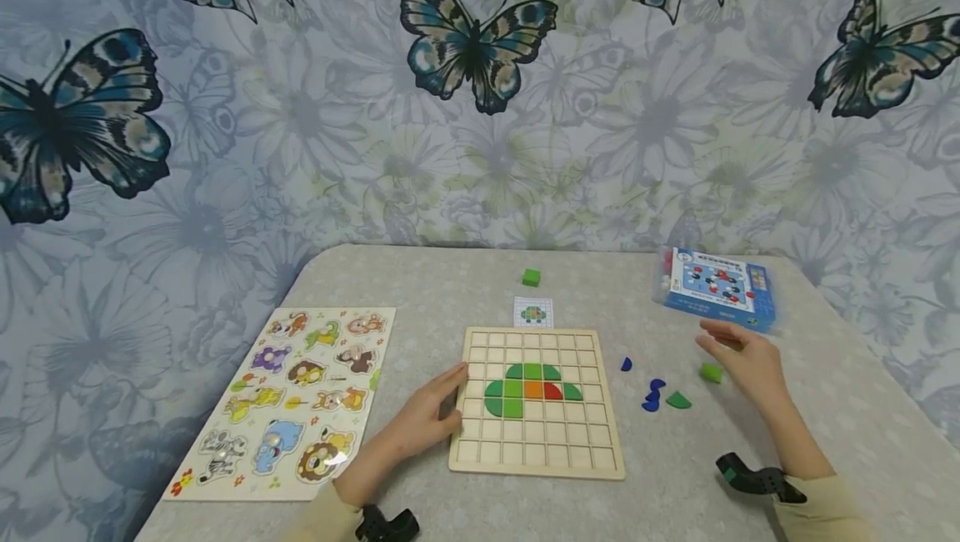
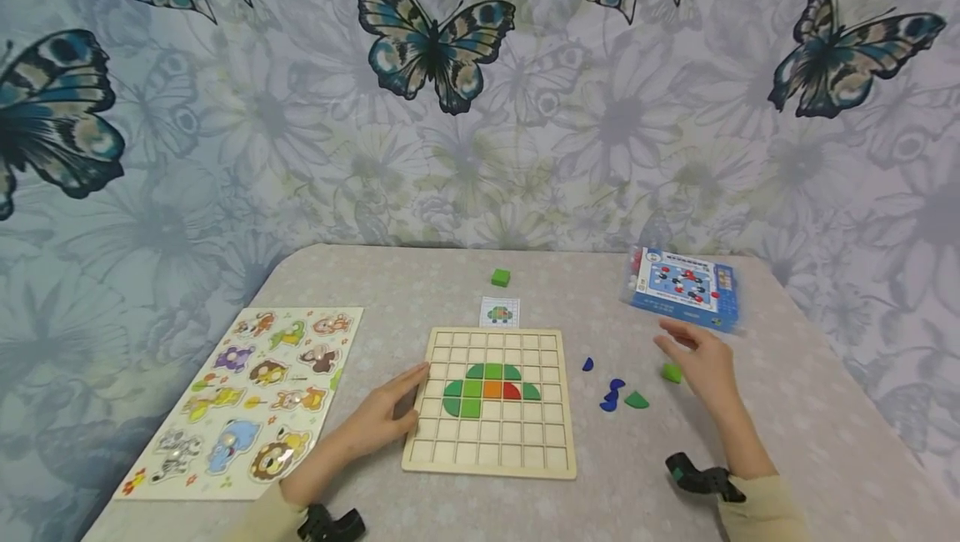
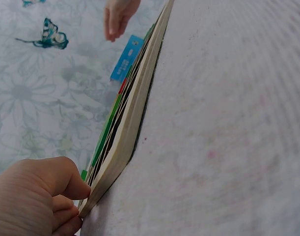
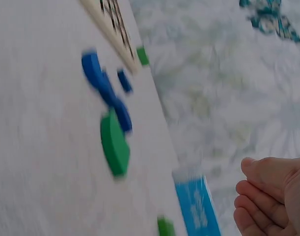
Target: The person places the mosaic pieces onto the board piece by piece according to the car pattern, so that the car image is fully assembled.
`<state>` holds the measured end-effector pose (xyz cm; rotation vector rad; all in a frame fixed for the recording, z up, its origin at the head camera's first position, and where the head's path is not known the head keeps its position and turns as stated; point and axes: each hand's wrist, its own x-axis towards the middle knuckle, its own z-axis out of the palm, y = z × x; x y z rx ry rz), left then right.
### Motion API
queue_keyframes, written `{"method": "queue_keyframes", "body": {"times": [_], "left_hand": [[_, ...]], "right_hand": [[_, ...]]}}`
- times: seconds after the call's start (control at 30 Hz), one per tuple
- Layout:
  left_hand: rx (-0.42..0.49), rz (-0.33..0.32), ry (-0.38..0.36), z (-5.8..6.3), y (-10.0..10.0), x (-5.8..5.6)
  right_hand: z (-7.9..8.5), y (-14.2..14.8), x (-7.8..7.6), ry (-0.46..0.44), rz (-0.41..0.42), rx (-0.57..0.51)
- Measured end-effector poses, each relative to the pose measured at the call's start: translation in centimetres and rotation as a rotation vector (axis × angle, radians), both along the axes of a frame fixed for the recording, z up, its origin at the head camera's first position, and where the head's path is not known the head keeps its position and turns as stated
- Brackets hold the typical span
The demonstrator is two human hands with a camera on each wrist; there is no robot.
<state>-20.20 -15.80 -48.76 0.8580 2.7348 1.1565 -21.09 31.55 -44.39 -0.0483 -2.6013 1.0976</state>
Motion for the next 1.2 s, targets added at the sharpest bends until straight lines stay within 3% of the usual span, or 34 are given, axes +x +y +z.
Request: {"method": "queue_keyframes", "body": {"times": [0.17, 0.43, 0.67, 0.87, 1.2], "left_hand": [[0.001, -0.001, 0.009, 0.0, 0.0, 0.0], [0.006, -0.011, -0.002, 0.0, 0.1, 0.3], [0.002, -0.008, -0.003, 0.2, 0.0, 0.2], [-0.002, -0.008, -0.007, 0.3, 0.0, 0.1], [0.001, -0.002, -0.004, 0.4, 0.0, 0.1]], "right_hand": [[-1.1, 2.8, 0.2, -0.031, -0.146, -0.019], [-3.6, 4.4, 0.4, -0.042, -0.254, 0.035], [-5.1, 5.0, 0.1, 0.011, -0.221, 0.146], [-5.2, 4.7, 0.3, 0.013, -0.193, 0.175], [-5.3, 4.5, 0.2, 0.106, -0.190, 0.205]]}}
